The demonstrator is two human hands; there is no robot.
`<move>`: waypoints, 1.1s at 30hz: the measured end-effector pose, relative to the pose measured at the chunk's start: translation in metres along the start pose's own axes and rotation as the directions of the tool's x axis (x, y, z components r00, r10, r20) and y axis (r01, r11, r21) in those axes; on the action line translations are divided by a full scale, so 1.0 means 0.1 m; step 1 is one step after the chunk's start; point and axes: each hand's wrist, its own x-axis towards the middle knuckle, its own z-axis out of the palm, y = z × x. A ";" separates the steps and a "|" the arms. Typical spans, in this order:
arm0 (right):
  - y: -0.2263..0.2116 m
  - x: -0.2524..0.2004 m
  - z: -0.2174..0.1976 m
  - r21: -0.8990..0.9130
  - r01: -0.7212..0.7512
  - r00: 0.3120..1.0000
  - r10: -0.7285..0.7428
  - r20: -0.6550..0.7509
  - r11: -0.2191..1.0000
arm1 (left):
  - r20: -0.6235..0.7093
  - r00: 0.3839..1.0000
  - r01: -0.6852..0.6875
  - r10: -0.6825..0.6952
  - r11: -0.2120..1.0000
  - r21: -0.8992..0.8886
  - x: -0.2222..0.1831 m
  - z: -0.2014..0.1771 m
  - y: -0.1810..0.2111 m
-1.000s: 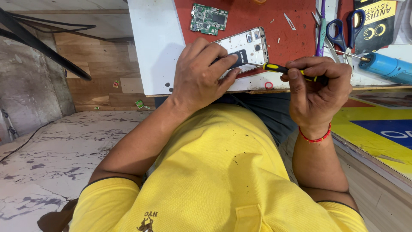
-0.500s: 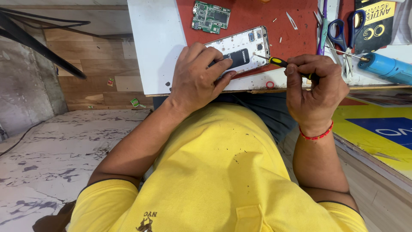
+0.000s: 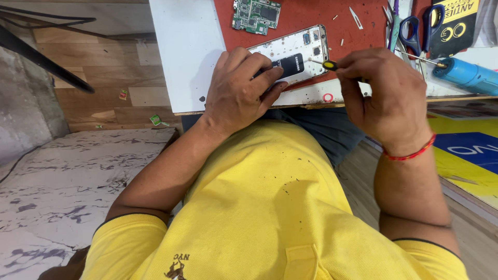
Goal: The person uses a screwdriver to remove screws from the back casing of a disassembled smartphone. They repeatedly unscrew fasteners from various locations on the phone's frame and place the screws on the workbench.
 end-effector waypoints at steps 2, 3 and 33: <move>0.02 0.13 -0.06 0.041 0.020 0.995 -0.024 0.095 0.999 | -0.006 1.000 0.003 -0.004 1.000 -0.009 0.00 0.01 0.00; 0.03 0.19 -0.09 0.063 0.030 0.989 -0.039 0.142 0.998 | -0.011 1.000 0.005 -0.006 1.000 -0.011 0.00 0.00 0.00; -0.03 0.39 -0.22 -0.211 0.026 0.882 0.078 0.466 0.977 | 0.033 0.999 0.008 -0.007 0.998 -0.055 0.01 -0.05 0.02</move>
